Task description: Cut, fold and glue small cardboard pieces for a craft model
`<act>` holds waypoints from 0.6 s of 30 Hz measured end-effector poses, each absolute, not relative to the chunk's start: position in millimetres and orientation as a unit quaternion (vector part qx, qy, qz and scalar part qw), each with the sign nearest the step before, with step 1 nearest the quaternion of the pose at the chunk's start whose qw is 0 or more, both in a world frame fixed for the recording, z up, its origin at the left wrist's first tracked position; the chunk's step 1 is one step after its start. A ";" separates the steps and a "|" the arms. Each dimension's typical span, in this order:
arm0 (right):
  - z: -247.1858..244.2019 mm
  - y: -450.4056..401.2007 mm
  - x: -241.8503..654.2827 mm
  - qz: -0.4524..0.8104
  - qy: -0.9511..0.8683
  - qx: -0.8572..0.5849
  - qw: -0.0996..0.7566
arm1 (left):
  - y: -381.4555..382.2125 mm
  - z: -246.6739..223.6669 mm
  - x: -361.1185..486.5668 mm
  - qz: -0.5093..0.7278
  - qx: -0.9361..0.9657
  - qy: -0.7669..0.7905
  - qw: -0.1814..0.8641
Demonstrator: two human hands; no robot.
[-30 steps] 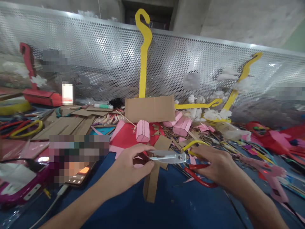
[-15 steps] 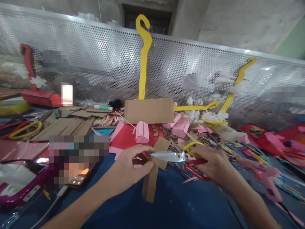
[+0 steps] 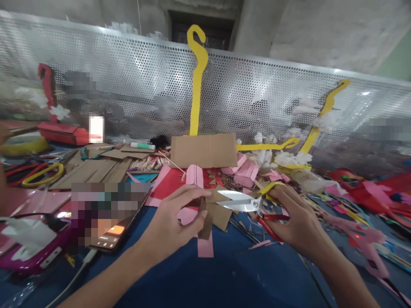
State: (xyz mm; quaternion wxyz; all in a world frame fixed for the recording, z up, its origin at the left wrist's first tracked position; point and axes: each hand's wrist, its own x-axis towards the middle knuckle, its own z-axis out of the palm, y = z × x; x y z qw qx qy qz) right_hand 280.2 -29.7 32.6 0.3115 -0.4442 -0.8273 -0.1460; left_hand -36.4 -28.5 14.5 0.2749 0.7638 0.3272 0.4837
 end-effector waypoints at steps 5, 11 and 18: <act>32.5 -29.7 281.1 -0.163 -0.841 -0.414 0.310 | -24.4 16.4 -41.0 0.484 0.767 0.314 0.281; 31.1 -29.4 280.5 -0.166 -0.843 -0.410 0.308 | -25.1 17.7 -43.0 0.471 0.787 0.292 0.272; 31.7 -35.4 272.5 -0.163 -0.841 -0.421 0.298 | -28.7 18.7 -36.6 0.471 0.799 0.328 0.180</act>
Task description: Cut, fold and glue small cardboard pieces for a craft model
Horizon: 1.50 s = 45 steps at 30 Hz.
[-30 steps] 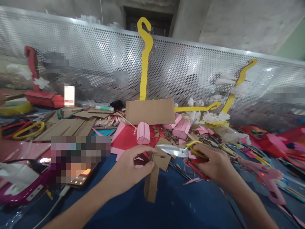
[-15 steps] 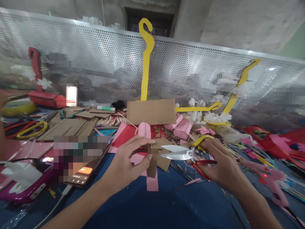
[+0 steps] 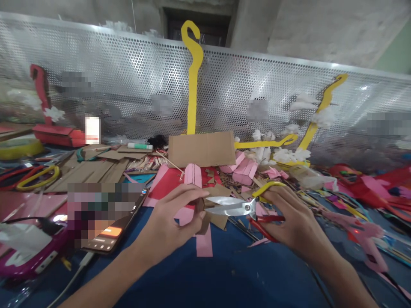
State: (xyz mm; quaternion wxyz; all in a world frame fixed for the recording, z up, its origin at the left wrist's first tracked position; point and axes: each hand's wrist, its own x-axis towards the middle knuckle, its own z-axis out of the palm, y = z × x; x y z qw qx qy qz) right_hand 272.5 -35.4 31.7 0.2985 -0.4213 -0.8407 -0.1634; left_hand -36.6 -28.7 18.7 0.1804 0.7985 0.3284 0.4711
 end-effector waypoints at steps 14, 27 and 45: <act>36.6 -43.3 264.0 -0.182 -0.858 -0.376 0.300 | -32.0 16.8 -28.8 0.500 0.789 0.317 0.165; 38.4 -43.8 275.4 -0.203 -0.859 -0.360 0.301 | -32.4 22.1 -30.3 0.484 0.809 0.292 0.162; 36.0 -44.0 270.3 -0.178 -0.859 -0.385 0.288 | -28.0 19.9 -34.4 0.458 0.808 0.312 0.198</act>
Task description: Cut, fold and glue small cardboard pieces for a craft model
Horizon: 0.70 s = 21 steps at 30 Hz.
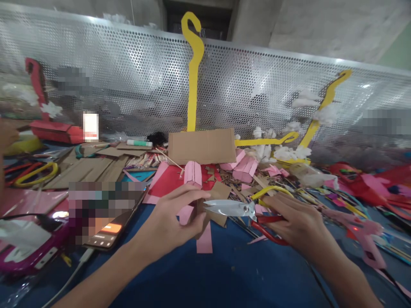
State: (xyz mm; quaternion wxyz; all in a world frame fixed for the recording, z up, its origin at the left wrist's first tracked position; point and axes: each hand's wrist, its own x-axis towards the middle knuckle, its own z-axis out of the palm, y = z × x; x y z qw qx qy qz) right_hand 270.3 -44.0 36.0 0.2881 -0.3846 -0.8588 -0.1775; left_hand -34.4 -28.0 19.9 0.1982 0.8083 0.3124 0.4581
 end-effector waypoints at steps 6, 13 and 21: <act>28.1 -40.7 275.4 -0.170 -0.868 -0.384 0.266 | -23.3 20.9 -35.9 0.449 0.814 0.303 0.210; 25.4 -38.6 276.0 -0.186 -0.874 -0.376 0.246 | -19.0 20.7 -38.7 0.442 0.817 0.293 0.227; 25.5 -35.4 275.6 -0.188 -0.872 -0.374 0.255 | -19.2 21.6 -41.5 0.437 0.823 0.282 0.229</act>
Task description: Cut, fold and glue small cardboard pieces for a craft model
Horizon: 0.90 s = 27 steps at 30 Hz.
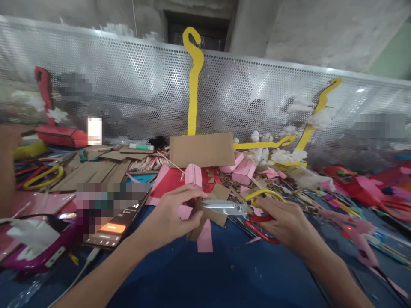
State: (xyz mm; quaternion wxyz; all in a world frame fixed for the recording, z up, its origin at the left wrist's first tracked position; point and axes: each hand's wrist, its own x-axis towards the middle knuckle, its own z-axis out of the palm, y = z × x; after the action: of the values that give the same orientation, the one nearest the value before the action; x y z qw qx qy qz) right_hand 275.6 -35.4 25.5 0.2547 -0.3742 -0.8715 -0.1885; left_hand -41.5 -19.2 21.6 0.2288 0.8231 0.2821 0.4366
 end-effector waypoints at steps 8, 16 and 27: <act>23.3 -36.8 275.7 -0.190 -0.873 -0.368 0.259 | -20.9 25.4 -40.6 0.440 0.823 0.287 0.217; 22.4 -33.3 271.8 -0.187 -0.870 -0.382 0.249 | -19.6 24.3 -42.5 0.428 0.824 0.300 0.219; 14.8 -32.6 253.9 -0.233 -0.838 -0.435 0.233 | -26.0 27.1 -37.1 0.439 0.823 0.301 0.197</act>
State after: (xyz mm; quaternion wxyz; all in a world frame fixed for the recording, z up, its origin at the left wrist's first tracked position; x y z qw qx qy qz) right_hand 253.9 -32.6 14.8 0.2333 -0.4351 -0.8378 -0.2332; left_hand -37.1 -26.0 27.1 0.1970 0.8230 0.3012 0.4394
